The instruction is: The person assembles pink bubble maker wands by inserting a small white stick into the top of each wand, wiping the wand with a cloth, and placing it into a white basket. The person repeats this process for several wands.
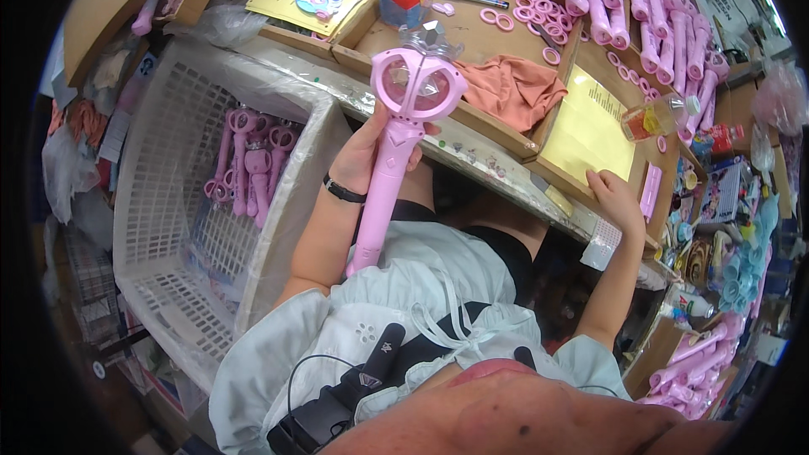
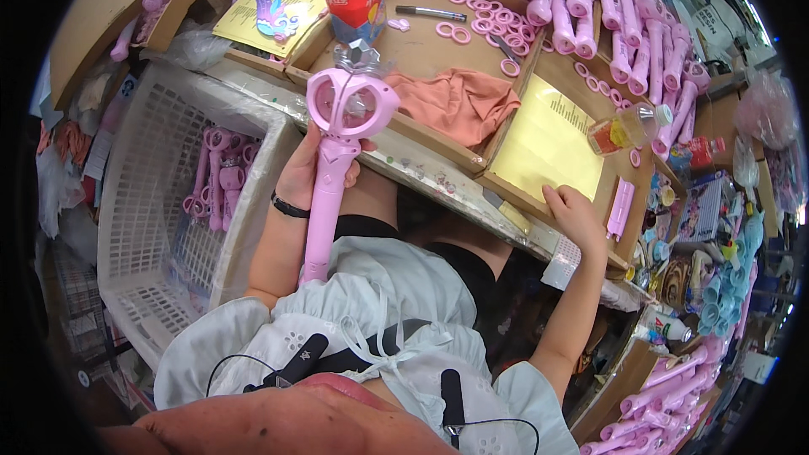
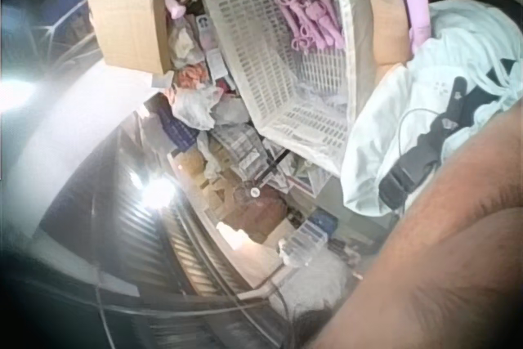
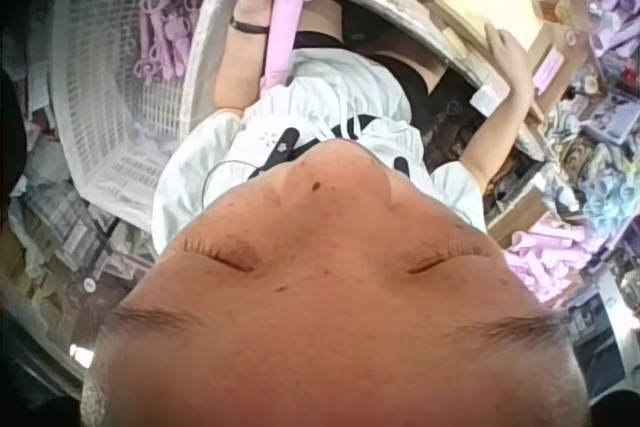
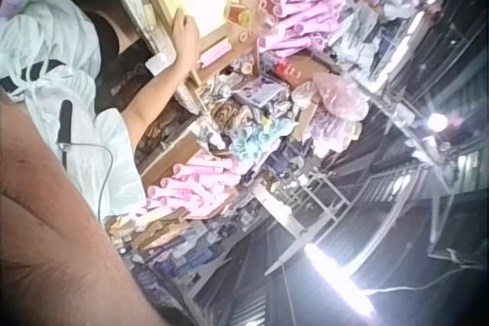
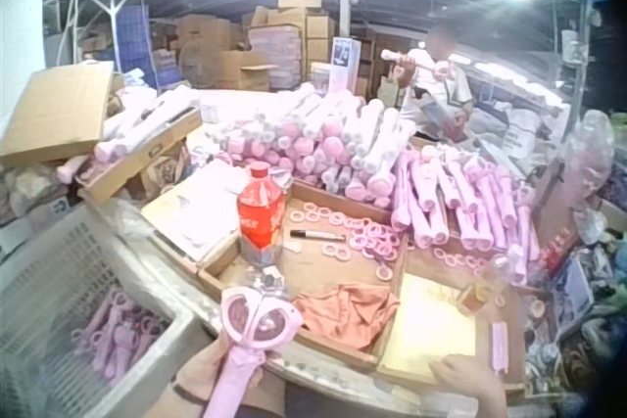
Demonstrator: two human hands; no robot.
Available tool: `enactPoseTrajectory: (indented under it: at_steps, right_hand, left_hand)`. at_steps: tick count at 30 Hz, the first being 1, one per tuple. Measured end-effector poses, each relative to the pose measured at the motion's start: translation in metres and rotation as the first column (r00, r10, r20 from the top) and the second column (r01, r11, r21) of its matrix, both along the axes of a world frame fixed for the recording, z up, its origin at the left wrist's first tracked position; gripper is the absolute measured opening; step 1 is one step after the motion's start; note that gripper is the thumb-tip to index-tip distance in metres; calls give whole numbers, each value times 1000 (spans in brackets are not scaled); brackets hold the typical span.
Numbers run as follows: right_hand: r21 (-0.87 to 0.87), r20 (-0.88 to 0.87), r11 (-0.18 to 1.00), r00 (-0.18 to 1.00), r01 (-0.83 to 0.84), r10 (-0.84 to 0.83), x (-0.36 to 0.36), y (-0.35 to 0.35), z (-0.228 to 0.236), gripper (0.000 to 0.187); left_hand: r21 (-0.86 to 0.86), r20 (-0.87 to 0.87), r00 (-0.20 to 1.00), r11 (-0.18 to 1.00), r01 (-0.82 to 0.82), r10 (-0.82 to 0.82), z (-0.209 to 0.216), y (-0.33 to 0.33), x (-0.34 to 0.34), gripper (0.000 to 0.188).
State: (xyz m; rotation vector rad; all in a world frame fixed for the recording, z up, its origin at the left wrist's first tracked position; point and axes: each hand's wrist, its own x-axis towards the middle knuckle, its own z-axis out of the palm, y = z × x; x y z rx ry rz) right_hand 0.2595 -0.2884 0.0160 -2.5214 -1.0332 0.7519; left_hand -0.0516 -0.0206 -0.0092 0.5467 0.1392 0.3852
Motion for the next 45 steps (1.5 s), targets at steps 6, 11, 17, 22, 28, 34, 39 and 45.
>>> enactPoseTrajectory:
  at_steps: [6, 11, 17, 22, 28, 34, 39, 45]
  right_hand:
    - [383, -31, 924, 999, -22, 37, -37, -1, 23, 16]
    - [714, 322, 658, 947, -239, -5, -91, 25, 56, 19]
    - [675, 662, 345, 742, -652, 106, -148, 86, 61, 27]
    - [635, 702, 357, 705, -685, 103, -158, 103, 55, 26]
    - [674, 642, 433, 765, -598, 58, -162, 104, 41, 24]
    - [739, 449, 529, 891, -416, 74, -161, 98, 26, 18]
    - [716, 453, 575, 890, -395, 47, -165, 98, 16, 15]
    - [665, 496, 628, 868, -404, 34, -171, 100, 8, 18]
  left_hand:
    - [-7, -58, 998, 1000, -14, 14, 7, -1, 4, 54]
    - [32, -140, 990, 999, -2, 7, 6, -4, 11, 47]
    - [121, -238, 971, 993, -11, 40, 11, -10, 14, 43]
    - [257, -257, 956, 964, -72, 140, 22, -15, 11, 42]
    - [362, -290, 915, 917, -167, 281, 28, -21, 15, 43]
    - [495, -269, 872, 836, -238, 408, 24, -24, 13, 50]
    - [486, -257, 869, 834, -262, 423, 20, -30, 12, 54]
    - [530, -220, 861, 797, -289, 458, 22, -31, 13, 57]
